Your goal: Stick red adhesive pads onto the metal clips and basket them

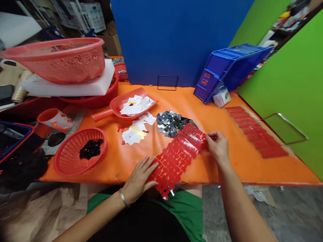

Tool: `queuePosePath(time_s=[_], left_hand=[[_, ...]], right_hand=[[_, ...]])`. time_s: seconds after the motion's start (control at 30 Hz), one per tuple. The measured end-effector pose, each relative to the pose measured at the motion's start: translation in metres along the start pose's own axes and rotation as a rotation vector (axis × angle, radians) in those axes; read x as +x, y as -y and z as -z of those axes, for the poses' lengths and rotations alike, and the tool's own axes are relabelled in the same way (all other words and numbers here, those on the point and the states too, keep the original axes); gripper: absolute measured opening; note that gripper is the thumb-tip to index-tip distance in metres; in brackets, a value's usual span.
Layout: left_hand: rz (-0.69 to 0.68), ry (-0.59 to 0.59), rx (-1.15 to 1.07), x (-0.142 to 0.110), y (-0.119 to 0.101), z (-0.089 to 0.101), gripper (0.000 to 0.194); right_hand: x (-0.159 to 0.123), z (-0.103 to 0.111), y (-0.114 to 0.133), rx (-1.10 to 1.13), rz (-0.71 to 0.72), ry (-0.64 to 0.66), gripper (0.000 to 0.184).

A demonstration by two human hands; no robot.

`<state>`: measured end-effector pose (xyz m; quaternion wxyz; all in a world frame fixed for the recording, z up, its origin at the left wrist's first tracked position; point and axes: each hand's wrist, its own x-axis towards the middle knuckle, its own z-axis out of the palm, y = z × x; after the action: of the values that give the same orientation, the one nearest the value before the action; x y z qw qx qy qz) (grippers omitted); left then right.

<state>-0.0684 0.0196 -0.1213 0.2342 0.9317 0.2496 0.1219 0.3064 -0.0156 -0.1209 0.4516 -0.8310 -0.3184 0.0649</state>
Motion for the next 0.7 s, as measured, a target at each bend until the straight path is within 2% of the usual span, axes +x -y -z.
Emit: queuePosePath(time_s=[0.07,0.13,0.2,0.27,0.37,0.47,0.53,0.6,0.7], left_hand=[[-0.016,0.002,0.003,0.006,0.000,0.001,0.057],[-0.041,0.012,0.008,0.013,-0.002,0.002,0.052],[-0.075,0.027,0.010,0.019,-0.004,0.001,0.050],[-0.099,0.029,0.009,0.023,-0.006,-0.001,0.049],[-0.117,0.005,0.008,0.024,-0.007,-0.006,0.046],[-0.128,-0.011,0.012,0.023,-0.006,-0.008,0.045],[-0.129,-0.012,0.014,0.023,-0.006,-0.007,0.045],[-0.127,-0.013,0.001,0.022,-0.006,-0.006,0.045],[-0.115,-0.030,-0.076,0.021,-0.006,-0.006,0.044]], right_hand=[[0.005,0.014,-0.002,0.043,-0.038,-0.056,0.030],[0.011,0.027,-0.006,-0.014,-0.088,-0.100,0.028],[0.015,0.033,-0.008,-0.156,-0.109,-0.121,0.023],[0.012,0.030,-0.005,-0.345,-0.043,-0.147,0.024],[-0.005,0.004,0.016,-0.513,0.226,-0.152,0.027],[-0.027,-0.035,0.046,-0.456,0.544,0.089,0.023],[-0.037,-0.058,0.064,-0.453,0.711,0.185,0.024],[-0.040,-0.072,0.077,-0.490,0.765,0.242,0.026],[-0.035,-0.078,0.090,-0.527,0.756,0.308,0.023]])
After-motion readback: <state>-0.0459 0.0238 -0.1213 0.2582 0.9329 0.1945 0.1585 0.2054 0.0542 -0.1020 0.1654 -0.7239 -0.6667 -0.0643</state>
